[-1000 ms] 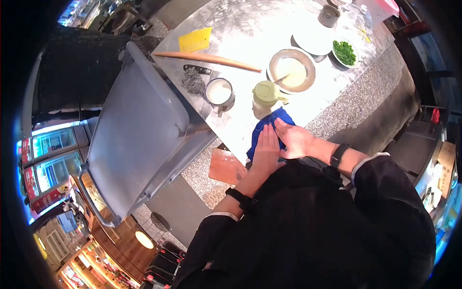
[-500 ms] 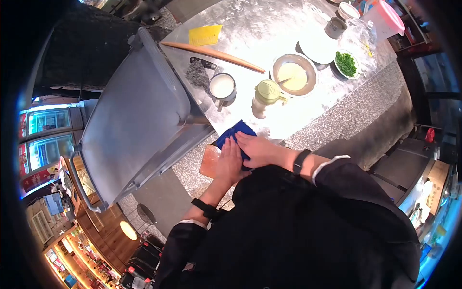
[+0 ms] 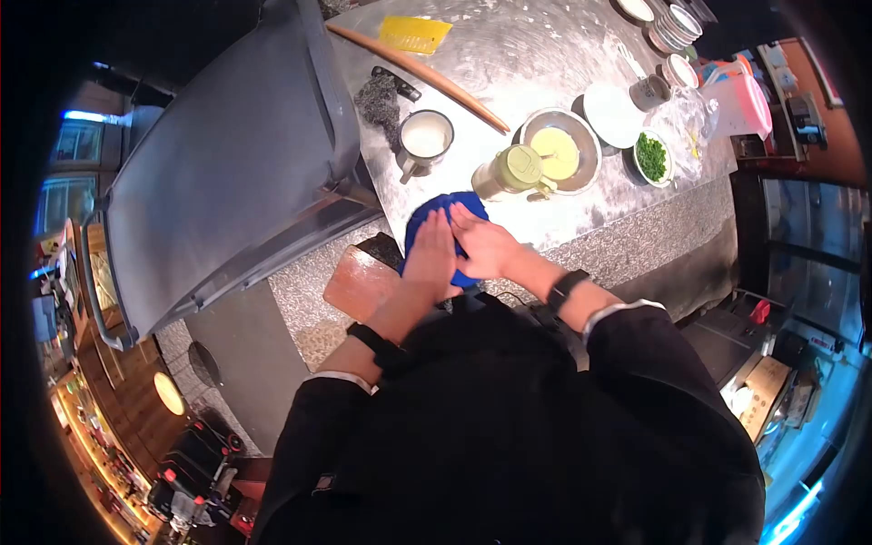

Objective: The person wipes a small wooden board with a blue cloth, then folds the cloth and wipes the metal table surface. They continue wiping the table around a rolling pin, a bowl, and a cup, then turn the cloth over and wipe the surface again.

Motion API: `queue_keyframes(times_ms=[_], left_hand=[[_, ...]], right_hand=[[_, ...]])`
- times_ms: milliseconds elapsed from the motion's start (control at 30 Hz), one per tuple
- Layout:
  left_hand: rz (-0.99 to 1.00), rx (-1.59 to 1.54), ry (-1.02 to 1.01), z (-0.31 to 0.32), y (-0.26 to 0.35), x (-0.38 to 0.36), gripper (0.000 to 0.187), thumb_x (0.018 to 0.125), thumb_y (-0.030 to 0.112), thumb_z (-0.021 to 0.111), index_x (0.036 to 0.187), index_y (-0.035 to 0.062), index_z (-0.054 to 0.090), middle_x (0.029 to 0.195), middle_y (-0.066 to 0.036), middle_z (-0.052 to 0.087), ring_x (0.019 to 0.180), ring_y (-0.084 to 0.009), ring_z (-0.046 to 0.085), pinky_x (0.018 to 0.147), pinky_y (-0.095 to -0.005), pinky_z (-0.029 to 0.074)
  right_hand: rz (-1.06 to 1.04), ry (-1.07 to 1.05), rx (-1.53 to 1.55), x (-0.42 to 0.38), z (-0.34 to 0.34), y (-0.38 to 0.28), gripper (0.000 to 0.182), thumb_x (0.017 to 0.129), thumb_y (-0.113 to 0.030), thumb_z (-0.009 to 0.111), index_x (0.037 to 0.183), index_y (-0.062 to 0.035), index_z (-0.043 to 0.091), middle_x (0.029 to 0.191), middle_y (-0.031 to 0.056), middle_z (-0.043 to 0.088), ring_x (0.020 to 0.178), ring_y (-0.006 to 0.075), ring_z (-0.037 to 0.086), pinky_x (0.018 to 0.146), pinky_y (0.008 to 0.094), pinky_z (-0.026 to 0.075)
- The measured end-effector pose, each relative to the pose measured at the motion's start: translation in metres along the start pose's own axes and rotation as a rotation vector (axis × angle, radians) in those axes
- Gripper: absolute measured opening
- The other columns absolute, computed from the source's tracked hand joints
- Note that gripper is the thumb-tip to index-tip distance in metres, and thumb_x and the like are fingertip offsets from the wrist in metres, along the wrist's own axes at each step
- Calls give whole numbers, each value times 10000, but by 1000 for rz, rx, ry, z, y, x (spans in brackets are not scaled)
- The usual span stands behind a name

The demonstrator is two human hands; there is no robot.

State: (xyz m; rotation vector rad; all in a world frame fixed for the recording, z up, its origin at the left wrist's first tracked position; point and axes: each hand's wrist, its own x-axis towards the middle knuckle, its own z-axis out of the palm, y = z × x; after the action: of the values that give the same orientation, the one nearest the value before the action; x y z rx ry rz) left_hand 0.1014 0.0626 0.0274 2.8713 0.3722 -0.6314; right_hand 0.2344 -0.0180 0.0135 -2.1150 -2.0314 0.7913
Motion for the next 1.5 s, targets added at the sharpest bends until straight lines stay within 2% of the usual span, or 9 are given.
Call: queue_keyframes(times_ms=[100,267,567,733,1000,1167,1200,1300,1500], left_hand=[[13,-45,64,5,-15,-3,1104,625,536,787,1381,-122,323,1486,-265,263,1399,-375,248,1160,-412,204],[195,-135,139,29,9,-35,1053,599,510,798,1311,-155,399,1441,-310,320,1373,-414,287,1146,-459,239],[45,-206,207,16,-3,-6,1047,631,521,760,1335,-156,382,1467,-272,310,1399,-362,261,1164,-426,195],[114,-68,82,25,15,-31,1035,623,556,739,1332,-125,415,1480,-240,311,1406,-352,247,1161,-425,203],[88,-143,145,19,-1,-12,1006,639,518,743,1327,-136,411,1472,-256,311,1403,-360,244,1168,-423,184],[140,-95,143,37,15,-30,933,646,543,724,1253,-130,503,1459,-254,337,1396,-367,259,1159,-432,206],[127,-32,347,83,22,-22,916,660,577,706,1220,-128,536,1466,-252,323,1402,-363,247,1158,-434,205],[148,-124,140,43,17,-33,932,662,569,715,1239,-136,513,1469,-251,318,1409,-355,237,1161,-429,202],[74,-266,152,24,-1,-19,989,641,520,753,1300,-147,438,1457,-274,319,1400,-368,247,1163,-417,198]], right_hand=[[-3,-83,-126,16,-2,-11,705,748,-280,588,1282,155,436,1391,346,371,1351,379,348,1120,373,319],[77,-143,130,-35,13,-23,706,772,-291,585,1293,155,415,1394,365,346,1345,415,335,1121,387,317],[136,-43,78,-6,0,-20,708,758,-195,516,1323,193,340,1397,397,312,1363,455,279,1150,392,249],[98,-58,124,-37,14,-33,727,738,-188,554,1316,200,345,1383,416,310,1342,486,295,1140,409,272],[83,-12,42,-11,7,-18,674,746,-172,578,1285,183,385,1374,408,318,1330,481,305,1110,405,318],[41,-55,10,-37,7,-37,672,763,-233,537,1252,213,422,1347,409,371,1326,489,319,1147,416,256],[47,-48,2,-42,13,-38,673,761,-233,541,1255,209,423,1350,408,369,1321,492,328,1146,418,260],[67,-45,25,-39,12,-36,675,755,-229,548,1260,202,426,1353,403,371,1312,489,346,1142,418,271],[110,-119,32,-9,-14,-30,672,737,-211,552,1252,203,430,1345,389,396,1320,449,361,1136,411,283]])
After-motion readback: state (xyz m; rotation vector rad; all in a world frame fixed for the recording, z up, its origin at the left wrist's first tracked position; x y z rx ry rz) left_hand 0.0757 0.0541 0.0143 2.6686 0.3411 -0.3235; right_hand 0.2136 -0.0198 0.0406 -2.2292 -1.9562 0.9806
